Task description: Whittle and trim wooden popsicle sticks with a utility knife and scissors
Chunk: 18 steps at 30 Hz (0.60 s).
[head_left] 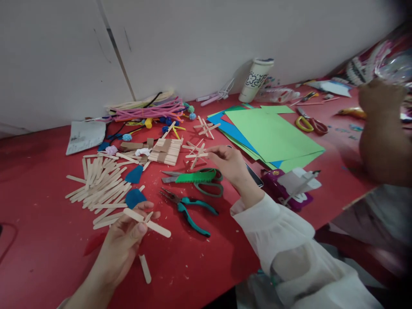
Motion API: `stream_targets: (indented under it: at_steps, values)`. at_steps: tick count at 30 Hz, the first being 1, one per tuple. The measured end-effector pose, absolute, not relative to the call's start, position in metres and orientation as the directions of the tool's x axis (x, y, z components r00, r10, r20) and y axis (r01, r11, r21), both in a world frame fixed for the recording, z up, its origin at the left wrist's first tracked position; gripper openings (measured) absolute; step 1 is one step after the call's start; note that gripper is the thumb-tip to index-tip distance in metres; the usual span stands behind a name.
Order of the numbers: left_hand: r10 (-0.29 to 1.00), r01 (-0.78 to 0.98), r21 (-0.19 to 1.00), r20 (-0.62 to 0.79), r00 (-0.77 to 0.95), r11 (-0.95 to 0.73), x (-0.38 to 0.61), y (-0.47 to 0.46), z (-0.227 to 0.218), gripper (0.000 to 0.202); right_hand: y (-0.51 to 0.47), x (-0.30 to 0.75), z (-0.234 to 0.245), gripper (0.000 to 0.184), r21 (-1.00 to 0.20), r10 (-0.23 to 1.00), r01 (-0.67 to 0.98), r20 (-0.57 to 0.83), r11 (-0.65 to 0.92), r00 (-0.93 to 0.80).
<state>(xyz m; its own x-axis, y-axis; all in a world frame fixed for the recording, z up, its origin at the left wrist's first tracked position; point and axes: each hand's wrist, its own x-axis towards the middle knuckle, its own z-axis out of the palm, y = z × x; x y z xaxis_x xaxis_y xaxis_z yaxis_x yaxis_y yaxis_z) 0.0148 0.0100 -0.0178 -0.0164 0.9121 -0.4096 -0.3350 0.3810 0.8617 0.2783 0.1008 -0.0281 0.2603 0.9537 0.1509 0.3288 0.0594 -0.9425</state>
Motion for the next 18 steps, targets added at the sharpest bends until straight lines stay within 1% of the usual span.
stream_targets:
  at_steps: [6,11,14,18]
  values:
    - [0.911,-0.339,0.856,-0.412,0.011,0.391,0.015,0.01,-0.019,0.026,0.106,0.274,-0.039,0.022,-0.953,0.972,0.303,0.08,0.009,0.222]
    - [0.909,-0.326,0.858,-0.416,0.014,0.397,0.017,0.009,-0.015,0.025,0.109,0.277,-0.044,0.022,-0.925,0.975,0.38,0.081,-0.004,0.207]
    - [0.912,-0.328,0.861,-0.41,0.005,0.389,0.018,0.01,-0.014,0.025,0.106,0.281,-0.041,0.025,-0.881,0.964,0.472,0.137,0.014,0.227]
    - [0.915,-0.349,0.86,-0.404,-0.015,0.374,0.017,0.011,-0.017,0.026,0.095,0.28,-0.029,0.028,-0.789,0.924,0.609,0.287,0.078,0.253]
